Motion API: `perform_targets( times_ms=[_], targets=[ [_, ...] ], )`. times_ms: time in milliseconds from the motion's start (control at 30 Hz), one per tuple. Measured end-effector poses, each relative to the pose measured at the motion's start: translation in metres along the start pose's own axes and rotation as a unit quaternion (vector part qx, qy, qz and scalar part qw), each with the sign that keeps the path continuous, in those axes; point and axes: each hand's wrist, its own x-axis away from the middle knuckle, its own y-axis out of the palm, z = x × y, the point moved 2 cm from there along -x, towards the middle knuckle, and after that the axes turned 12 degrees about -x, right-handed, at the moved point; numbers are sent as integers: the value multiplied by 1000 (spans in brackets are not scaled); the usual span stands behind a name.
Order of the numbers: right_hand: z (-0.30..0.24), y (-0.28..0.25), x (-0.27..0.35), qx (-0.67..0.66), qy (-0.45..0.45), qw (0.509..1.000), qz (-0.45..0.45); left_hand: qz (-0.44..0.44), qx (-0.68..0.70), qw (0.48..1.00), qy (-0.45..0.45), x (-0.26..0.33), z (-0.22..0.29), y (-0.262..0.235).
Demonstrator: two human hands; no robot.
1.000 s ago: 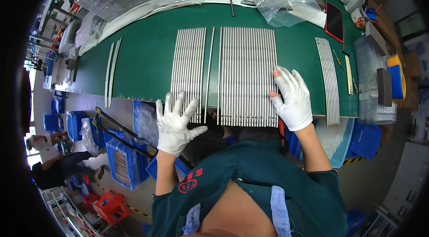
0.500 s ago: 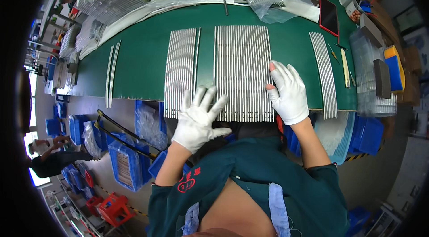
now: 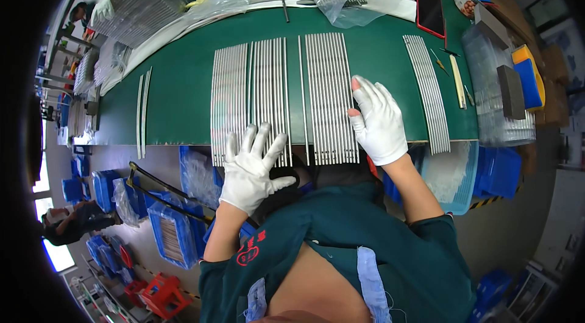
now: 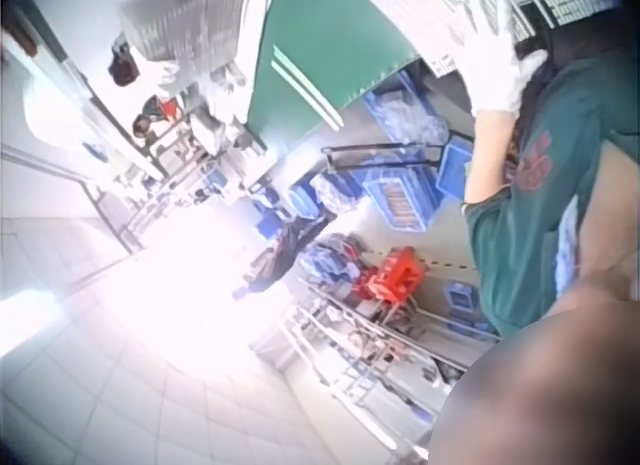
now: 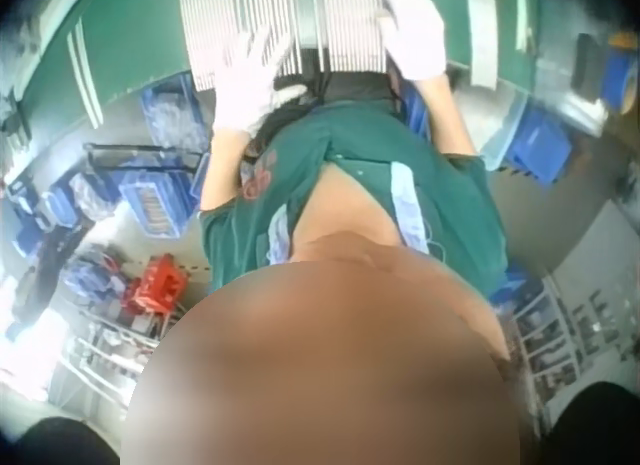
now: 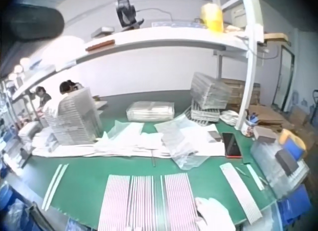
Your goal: Aligning and arranging thin metal rods on a workbench for inspection or sorting.
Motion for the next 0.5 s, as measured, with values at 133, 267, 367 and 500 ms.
perform_targets(
  times_ms=[133, 267, 367, 500],
  targets=[
    [3, -2, 2, -67, 34, 996, 54, 19, 46, 995, 89, -26, 26, -10],
    [11, 0, 11, -185, 91, 968, 143, 84, 110, 965, 224, -61, 67, -5],
    [18, 1, 17, -210, 100, 959, 165, 72, 82, 960, 258, -69, 79, 7],
    [13, -1, 13, -195, 85, 967, 139, 62, 69, 973, 212, -54, 62, 6]
  ],
)
